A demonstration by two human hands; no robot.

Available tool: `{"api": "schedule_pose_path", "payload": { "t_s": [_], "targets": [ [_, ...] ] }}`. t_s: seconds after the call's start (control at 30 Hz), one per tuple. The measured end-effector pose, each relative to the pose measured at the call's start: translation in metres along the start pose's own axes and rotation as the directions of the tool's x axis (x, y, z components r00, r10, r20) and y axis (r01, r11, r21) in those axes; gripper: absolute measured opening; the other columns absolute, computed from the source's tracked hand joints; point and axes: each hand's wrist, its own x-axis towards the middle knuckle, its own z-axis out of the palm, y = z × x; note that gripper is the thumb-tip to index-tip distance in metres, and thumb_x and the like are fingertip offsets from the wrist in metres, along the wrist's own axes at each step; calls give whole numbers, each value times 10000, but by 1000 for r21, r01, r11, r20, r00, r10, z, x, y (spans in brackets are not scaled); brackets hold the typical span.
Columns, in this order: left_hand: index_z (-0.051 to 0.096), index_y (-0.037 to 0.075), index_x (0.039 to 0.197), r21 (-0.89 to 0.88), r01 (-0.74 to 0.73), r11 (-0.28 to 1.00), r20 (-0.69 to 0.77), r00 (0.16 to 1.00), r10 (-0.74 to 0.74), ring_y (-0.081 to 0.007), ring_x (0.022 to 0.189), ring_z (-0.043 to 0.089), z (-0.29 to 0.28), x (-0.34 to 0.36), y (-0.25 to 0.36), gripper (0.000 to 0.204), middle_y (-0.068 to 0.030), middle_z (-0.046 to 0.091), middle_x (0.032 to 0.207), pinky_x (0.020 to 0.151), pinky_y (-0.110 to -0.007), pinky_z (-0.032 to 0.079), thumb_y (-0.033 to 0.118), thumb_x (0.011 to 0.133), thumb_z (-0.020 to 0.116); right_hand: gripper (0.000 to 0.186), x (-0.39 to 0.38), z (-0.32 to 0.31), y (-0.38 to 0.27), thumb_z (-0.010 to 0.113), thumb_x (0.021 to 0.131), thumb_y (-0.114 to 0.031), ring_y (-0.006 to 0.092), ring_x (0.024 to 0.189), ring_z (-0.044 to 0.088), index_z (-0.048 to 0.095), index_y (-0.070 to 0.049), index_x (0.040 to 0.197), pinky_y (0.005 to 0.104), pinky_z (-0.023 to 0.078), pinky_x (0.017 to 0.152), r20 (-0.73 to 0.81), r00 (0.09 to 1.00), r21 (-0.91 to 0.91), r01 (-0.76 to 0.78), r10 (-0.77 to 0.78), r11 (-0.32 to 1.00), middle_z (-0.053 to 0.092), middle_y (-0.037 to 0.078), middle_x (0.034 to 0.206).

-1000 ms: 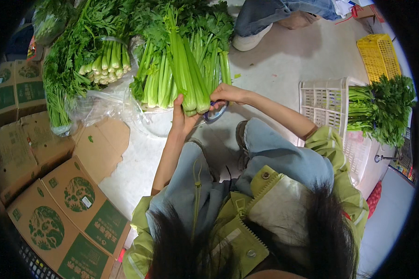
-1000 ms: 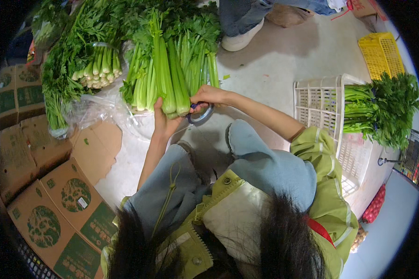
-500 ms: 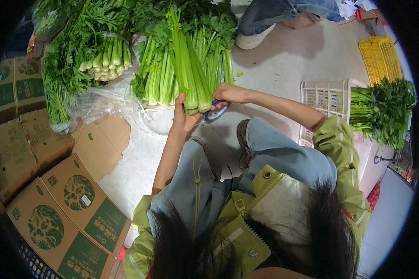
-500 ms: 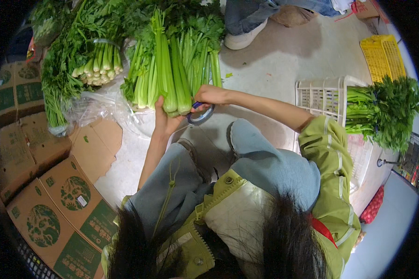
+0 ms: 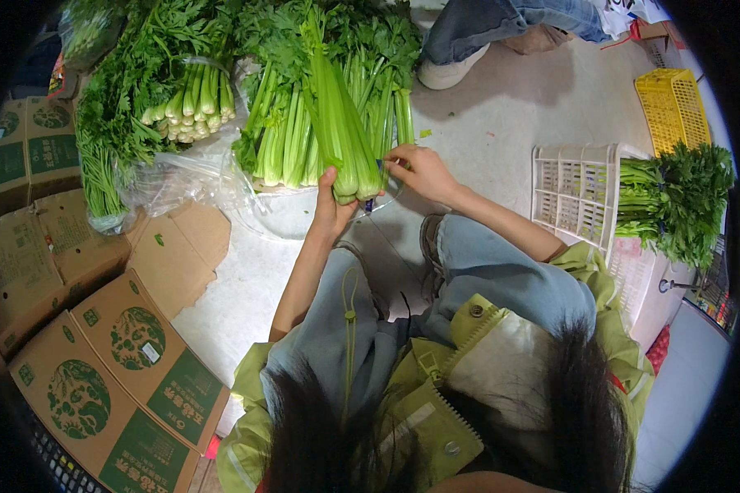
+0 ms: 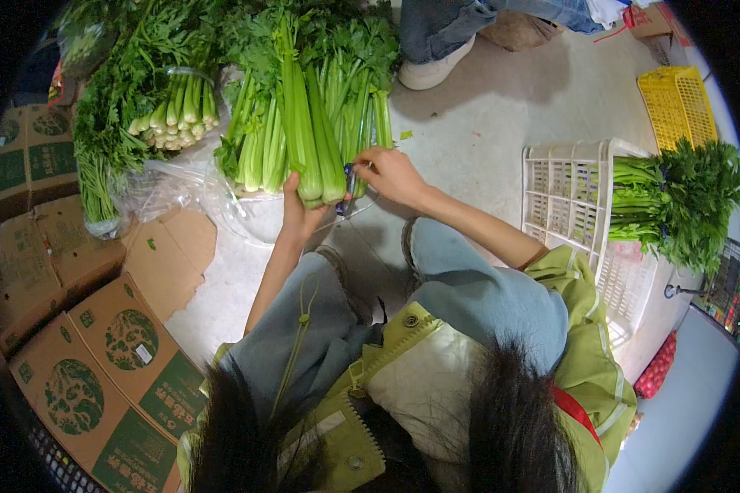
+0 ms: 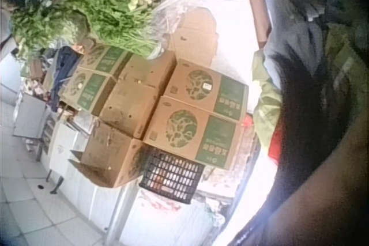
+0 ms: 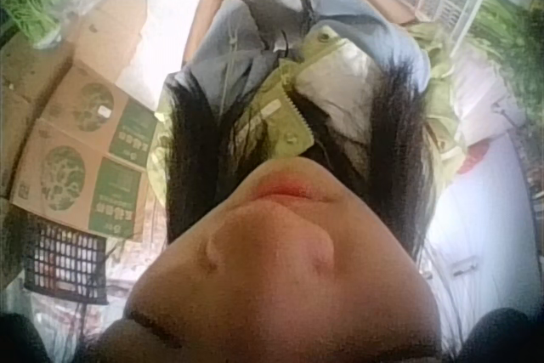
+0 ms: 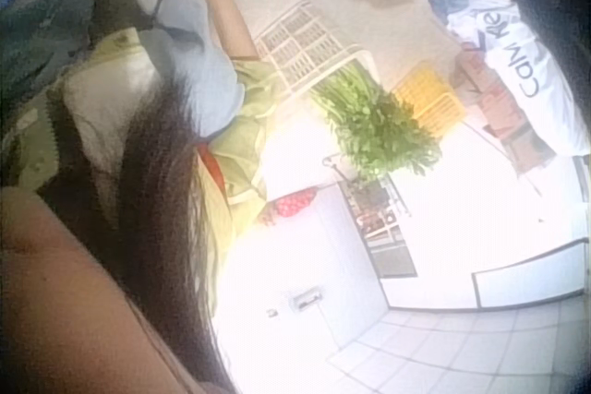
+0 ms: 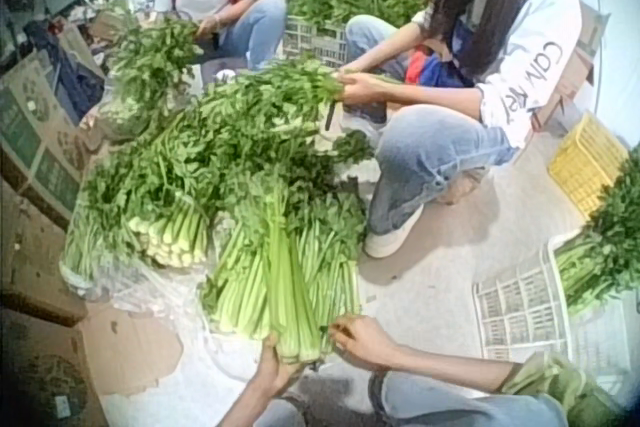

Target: The person gathers celery stalks into bundles, wraps them with a blue rubber band, and places the finished bundles into a white plastic crate. The person repeats this process for multiple bunches of celery.

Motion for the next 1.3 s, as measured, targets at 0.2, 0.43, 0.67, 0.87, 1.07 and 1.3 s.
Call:
{"api": "schedule_pose_path", "payload": {
  "t_s": [0.2,0.43,0.67,0.87,1.07,1.3],
  "targets": [
    [397,41,1327,26,-18,1000,137,990,14,-297,1089,571,-2,1,0,717,-167,542,1218,834,-517,532,564,852,515,249,7,12,-8,649,809,-218,304,701,657,698,-20,953,373,510,648,-27,998,265,-52,62,963,677,162,818],
    [395,39,1331,56,7,998,57,998,-10,-302,1087,572,-7,4,-4,699,-168,540,1229,852,-521,522,546,862,504,125,22,14,-2,572,759,-101,363,702,625,649,-5,779,426,491,650,251,967,-55,-25,38,998,646,197,765],
    [383,17,1337,60,20,998,21,1000,-21,-310,1099,567,-13,4,-7,706,-175,527,1250,877,-526,512,534,869,497,128,14,23,15,492,806,-69,413,816,571,560,18,870,449,452,715,177,984,29,-5,0,1000,588,246,844],
    [367,15,1345,79,16,997,66,998,-21,-303,1114,558,-14,6,-9,719,-169,510,1264,892,-520,503,526,864,520,145,21,16,56,460,940,-110,228,780,594,538,12,953,358,497,712,233,940,306,-314,249,899,593,133,825],
    [357,19,1354,72,0,997,82,997,-6,-299,1135,543,-16,5,-10,720,-162,501,1275,909,-524,491,520,866,528,199,17,13,74,415,993,-111,209,804,647,522,56,1008,362,575,810,531,787,792,-593,315,146,615,137,902],
    [362,11,1350,45,56,997,33,998,-58,-307,1131,545,-23,6,-11,695,-164,507,1275,920,-528,488,485,873,539,186,20,-2,66,449,961,-84,234,777,676,521,79,1014,337,602,715,649,614,684,-729,449,9,637,174,889]
  ]
}}
